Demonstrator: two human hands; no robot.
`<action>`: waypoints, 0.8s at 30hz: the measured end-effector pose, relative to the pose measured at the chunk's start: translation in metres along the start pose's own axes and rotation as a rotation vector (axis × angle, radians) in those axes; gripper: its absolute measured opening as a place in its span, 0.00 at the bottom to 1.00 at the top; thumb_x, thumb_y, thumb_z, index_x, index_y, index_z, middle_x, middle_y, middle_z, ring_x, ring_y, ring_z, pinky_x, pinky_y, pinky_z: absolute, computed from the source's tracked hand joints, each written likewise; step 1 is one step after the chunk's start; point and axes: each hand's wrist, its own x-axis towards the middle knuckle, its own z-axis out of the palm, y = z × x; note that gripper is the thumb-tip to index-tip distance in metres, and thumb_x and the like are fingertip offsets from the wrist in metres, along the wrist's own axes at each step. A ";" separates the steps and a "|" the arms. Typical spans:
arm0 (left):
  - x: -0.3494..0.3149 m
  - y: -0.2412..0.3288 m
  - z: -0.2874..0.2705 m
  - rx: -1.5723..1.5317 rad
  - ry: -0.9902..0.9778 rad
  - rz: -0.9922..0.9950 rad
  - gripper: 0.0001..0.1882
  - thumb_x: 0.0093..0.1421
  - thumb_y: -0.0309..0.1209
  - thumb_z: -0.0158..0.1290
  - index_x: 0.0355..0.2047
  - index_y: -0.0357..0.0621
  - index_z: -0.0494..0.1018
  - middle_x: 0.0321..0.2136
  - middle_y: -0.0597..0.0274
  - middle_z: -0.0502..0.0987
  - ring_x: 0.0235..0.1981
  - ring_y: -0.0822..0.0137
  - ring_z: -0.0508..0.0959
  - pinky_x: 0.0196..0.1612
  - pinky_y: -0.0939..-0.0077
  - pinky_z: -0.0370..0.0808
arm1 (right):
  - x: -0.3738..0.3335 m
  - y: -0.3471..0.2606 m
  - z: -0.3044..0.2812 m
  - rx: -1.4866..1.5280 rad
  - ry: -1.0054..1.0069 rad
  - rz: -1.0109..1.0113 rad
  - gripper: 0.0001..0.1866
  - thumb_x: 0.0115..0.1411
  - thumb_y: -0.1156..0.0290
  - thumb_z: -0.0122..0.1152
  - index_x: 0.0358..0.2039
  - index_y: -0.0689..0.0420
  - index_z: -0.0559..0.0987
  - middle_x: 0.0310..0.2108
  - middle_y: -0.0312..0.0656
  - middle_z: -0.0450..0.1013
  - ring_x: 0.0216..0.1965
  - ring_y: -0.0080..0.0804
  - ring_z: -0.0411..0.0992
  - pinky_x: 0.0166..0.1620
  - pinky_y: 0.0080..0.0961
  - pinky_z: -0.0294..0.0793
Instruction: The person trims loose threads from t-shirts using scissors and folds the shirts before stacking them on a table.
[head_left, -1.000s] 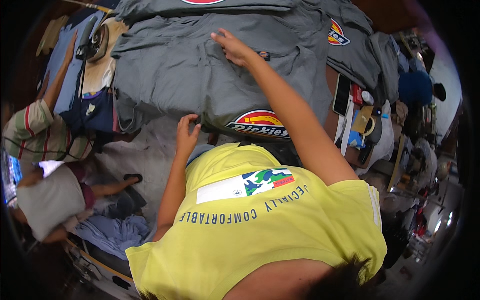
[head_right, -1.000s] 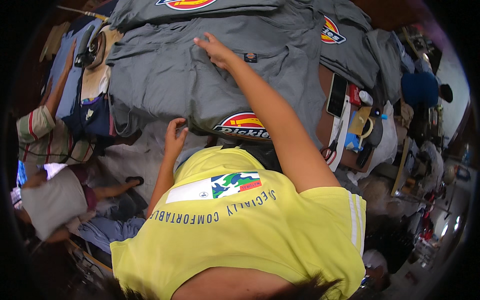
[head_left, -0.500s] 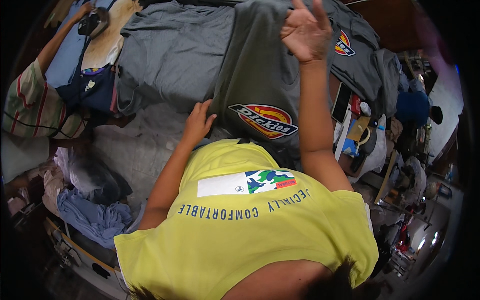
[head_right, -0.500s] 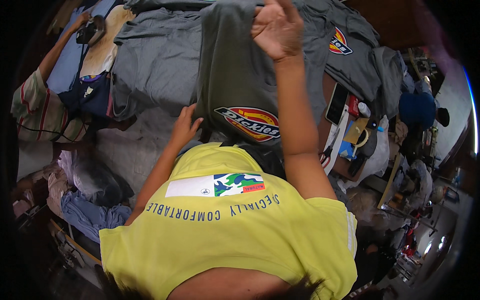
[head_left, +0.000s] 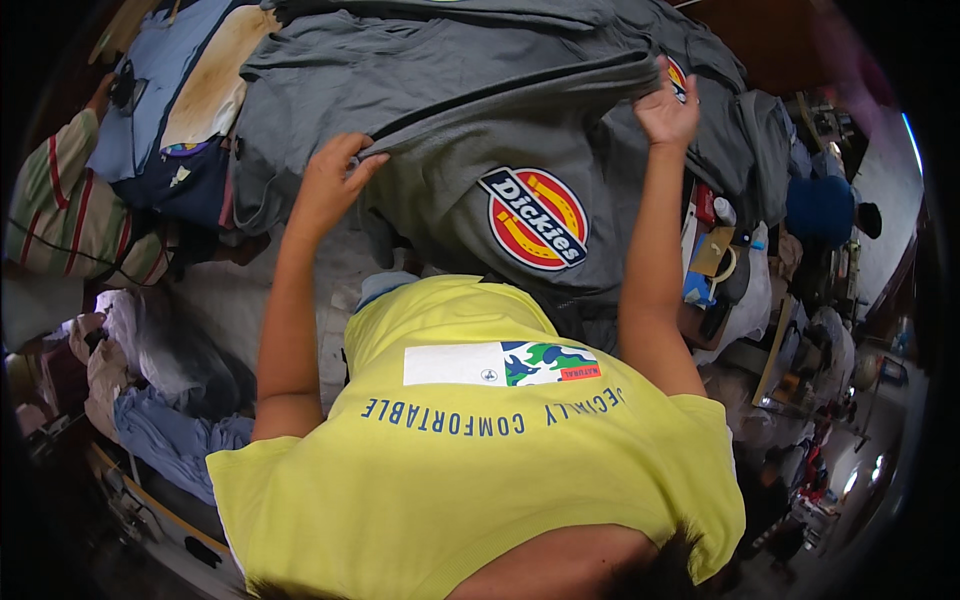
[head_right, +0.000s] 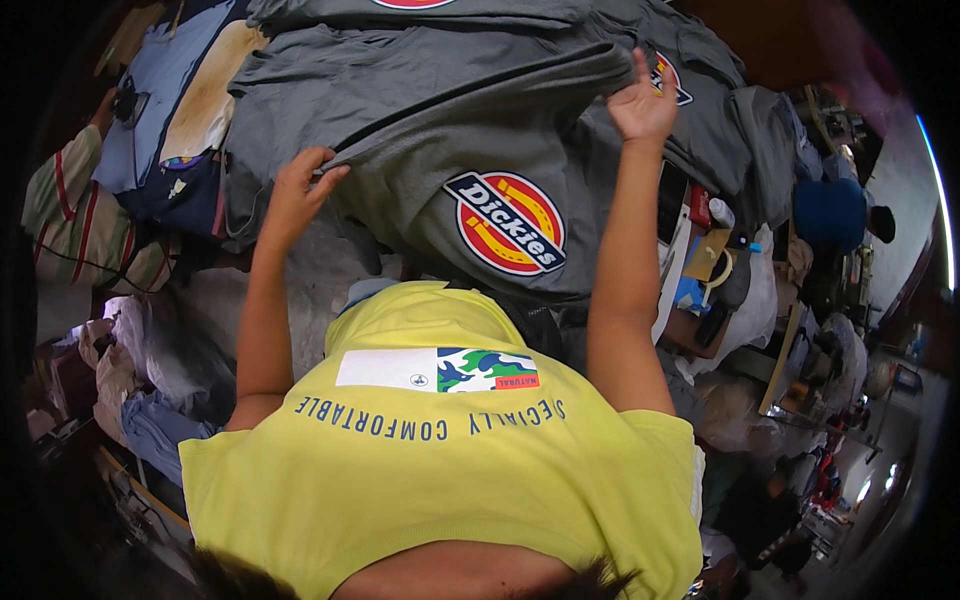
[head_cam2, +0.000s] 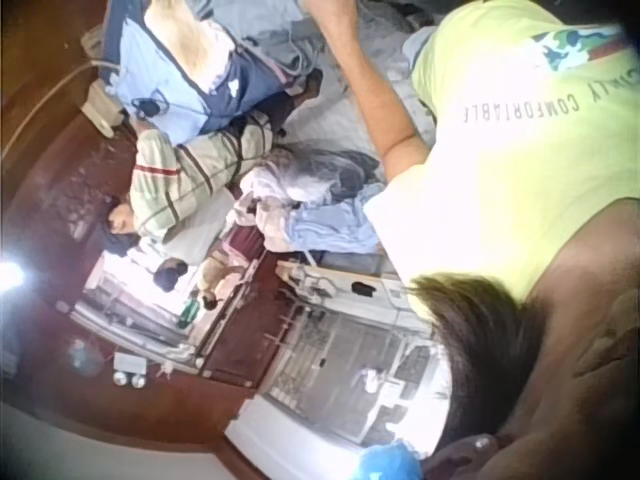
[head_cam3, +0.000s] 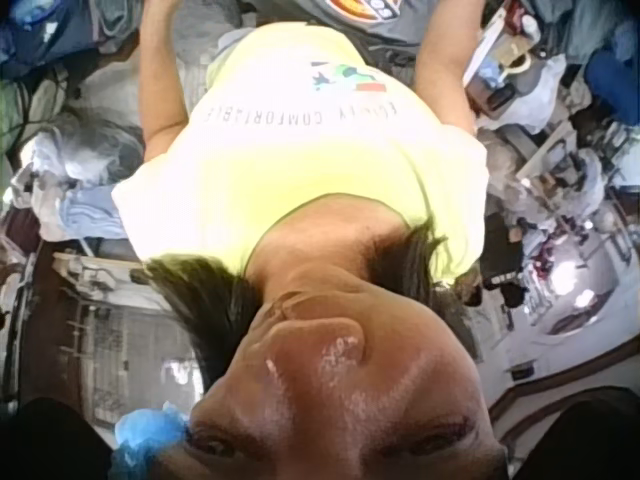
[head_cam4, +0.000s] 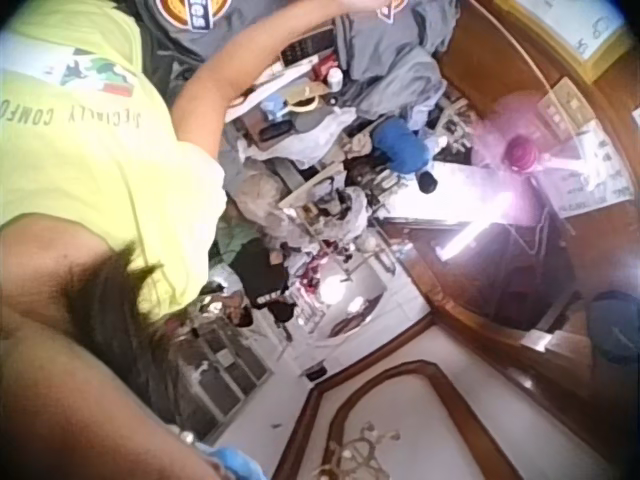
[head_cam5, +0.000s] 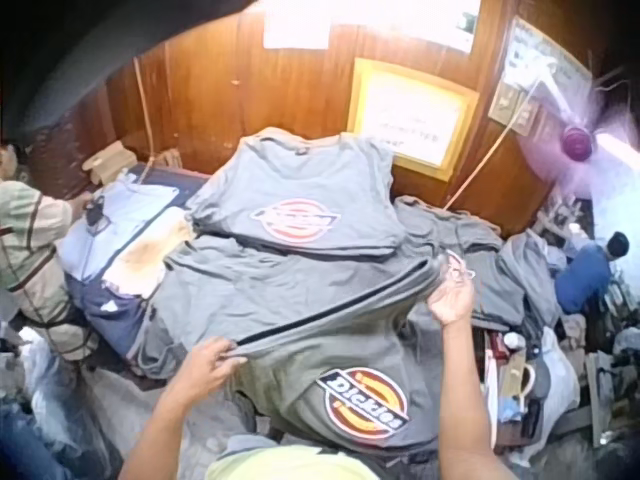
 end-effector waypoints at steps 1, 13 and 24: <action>-0.002 -0.001 0.010 -0.071 0.007 -0.040 0.11 0.49 0.33 0.55 0.29 0.38 0.70 0.22 0.57 0.71 0.21 0.63 0.70 0.26 0.76 0.67 | -0.009 0.002 -0.022 -0.070 0.152 -0.105 0.26 0.54 0.51 0.47 0.44 0.60 0.68 0.47 0.56 0.65 0.50 0.49 0.62 0.55 0.44 0.54; -0.064 -0.019 0.087 0.228 0.083 0.433 0.10 0.36 0.20 0.51 0.21 0.47 0.68 0.19 0.63 0.62 0.22 0.63 0.67 0.26 0.73 0.64 | -0.101 0.017 -0.144 -0.188 0.426 -0.332 0.29 0.54 0.40 0.41 0.29 0.55 0.76 0.35 0.45 0.72 0.39 0.43 0.69 0.46 0.38 0.67; -0.108 -0.026 0.126 0.130 -0.122 0.298 0.11 0.32 0.18 0.52 0.19 0.44 0.66 0.21 0.62 0.63 0.27 0.62 0.67 0.31 0.70 0.63 | -0.115 0.027 -0.164 -0.120 0.506 -0.430 0.29 0.54 0.40 0.42 0.27 0.55 0.76 0.37 0.48 0.72 0.43 0.45 0.66 0.49 0.40 0.64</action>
